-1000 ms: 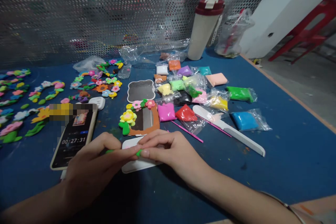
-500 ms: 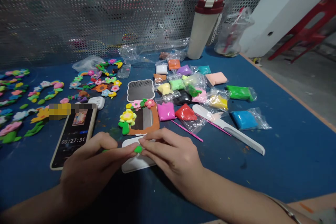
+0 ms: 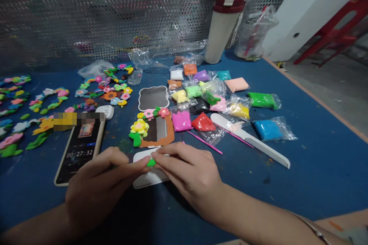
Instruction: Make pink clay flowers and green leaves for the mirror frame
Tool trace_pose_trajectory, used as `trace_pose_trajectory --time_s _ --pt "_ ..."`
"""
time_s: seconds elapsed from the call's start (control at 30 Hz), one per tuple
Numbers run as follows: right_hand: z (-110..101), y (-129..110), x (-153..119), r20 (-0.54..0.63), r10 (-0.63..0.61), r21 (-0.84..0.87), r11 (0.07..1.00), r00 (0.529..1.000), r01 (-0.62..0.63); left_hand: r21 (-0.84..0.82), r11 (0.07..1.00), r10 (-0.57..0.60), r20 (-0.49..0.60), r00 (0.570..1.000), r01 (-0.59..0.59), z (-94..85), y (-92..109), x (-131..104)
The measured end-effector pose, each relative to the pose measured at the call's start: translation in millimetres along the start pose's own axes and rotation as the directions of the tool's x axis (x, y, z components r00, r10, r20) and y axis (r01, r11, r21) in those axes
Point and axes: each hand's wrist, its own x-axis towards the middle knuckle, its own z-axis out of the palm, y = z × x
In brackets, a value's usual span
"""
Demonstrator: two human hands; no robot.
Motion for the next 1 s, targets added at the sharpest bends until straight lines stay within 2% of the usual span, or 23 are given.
trace_pose_trajectory --time_s 0.23,0.43,0.6,0.83,1.0 --pt "-2 1 1 0.017 0.012 0.034 0.999 1.000 -0.013 -0.037 0.999 -0.040 -0.053 0.998 0.038 0.1 2 2" --pt "-2 2 1 0.019 -0.014 -0.016 1.000 1.000 0.014 0.040 0.996 -0.080 0.014 0.997 0.080 1.2 1 -1" --pt "1 3 -2 0.053 0.000 -0.033 0.999 0.999 0.002 0.057 0.997 -0.045 0.011 0.999 0.044 1.8 0 -1" --pt "0 9 -1 0.061 0.140 -0.047 0.989 0.988 -0.137 0.120 0.987 -0.110 0.061 0.992 0.103 6.2 -4 -5" --pt "-12 17 5 0.055 0.234 -0.095 0.969 0.971 -0.228 0.163 0.984 -0.102 0.203 0.974 0.069 22.0 -6 -12"
